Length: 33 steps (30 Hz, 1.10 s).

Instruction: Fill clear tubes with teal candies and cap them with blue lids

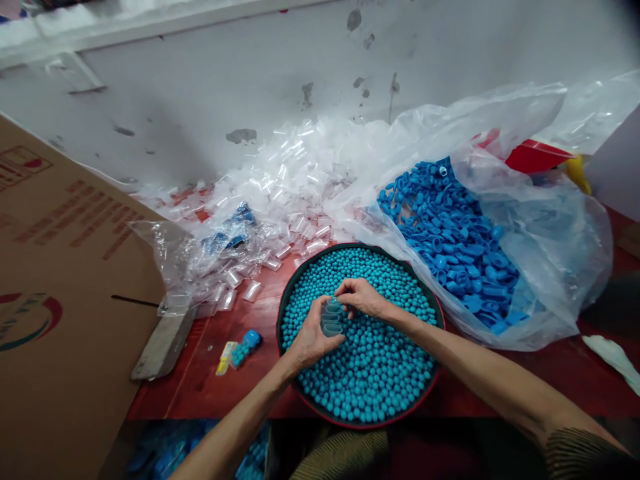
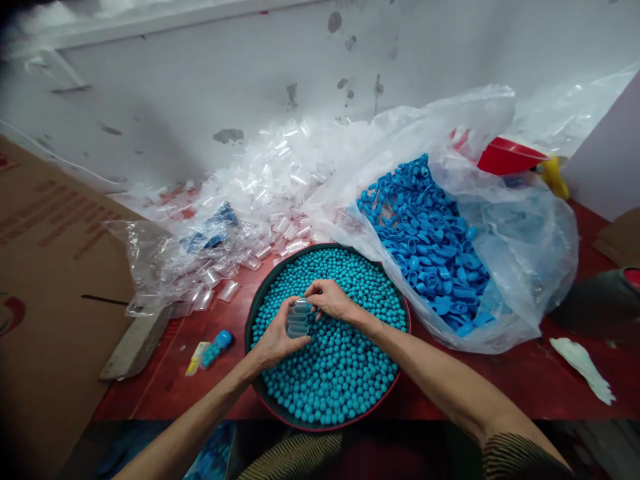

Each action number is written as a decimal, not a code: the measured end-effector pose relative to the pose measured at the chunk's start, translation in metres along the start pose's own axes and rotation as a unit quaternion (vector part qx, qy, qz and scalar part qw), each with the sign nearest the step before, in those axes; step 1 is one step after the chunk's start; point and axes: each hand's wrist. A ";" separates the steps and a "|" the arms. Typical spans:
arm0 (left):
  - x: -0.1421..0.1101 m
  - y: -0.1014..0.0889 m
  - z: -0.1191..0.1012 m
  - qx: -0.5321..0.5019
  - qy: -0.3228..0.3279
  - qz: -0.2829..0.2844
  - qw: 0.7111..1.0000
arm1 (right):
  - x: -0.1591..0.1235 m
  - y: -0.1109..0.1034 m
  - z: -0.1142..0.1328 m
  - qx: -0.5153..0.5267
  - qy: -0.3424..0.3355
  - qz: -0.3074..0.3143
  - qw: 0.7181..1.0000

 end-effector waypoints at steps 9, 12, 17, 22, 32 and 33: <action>0.002 0.005 -0.002 0.086 0.002 0.016 0.996 | -0.007 -0.006 -0.005 -0.065 -0.022 0.024 0.997; 0.003 0.005 0.002 0.125 -0.001 0.026 0.992 | -0.008 -0.007 -0.004 -0.198 -0.099 -0.024 0.975; 0.003 0.011 0.011 0.175 0.017 -0.007 0.984 | -0.010 -0.007 -0.002 -0.295 -0.138 -0.089 0.941; -0.001 0.017 0.012 0.180 0.019 -0.034 0.983 | -0.010 -0.007 -0.002 -0.416 -0.106 -0.123 0.895; -0.010 0.012 0.007 0.304 -0.007 -0.011 0.953 | -0.011 -0.007 0.021 -0.549 -0.086 -0.141 0.819; -0.012 0.012 0.006 0.315 -0.013 -0.005 0.949 | -0.010 -0.006 0.027 -0.562 -0.112 -0.120 0.811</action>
Point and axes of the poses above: each hand's wrist, its own x-axis towards the middle knuckle, its own y-axis out of the palm, z = x × y, and after that the axes turned 12 degrees about y, right-handed
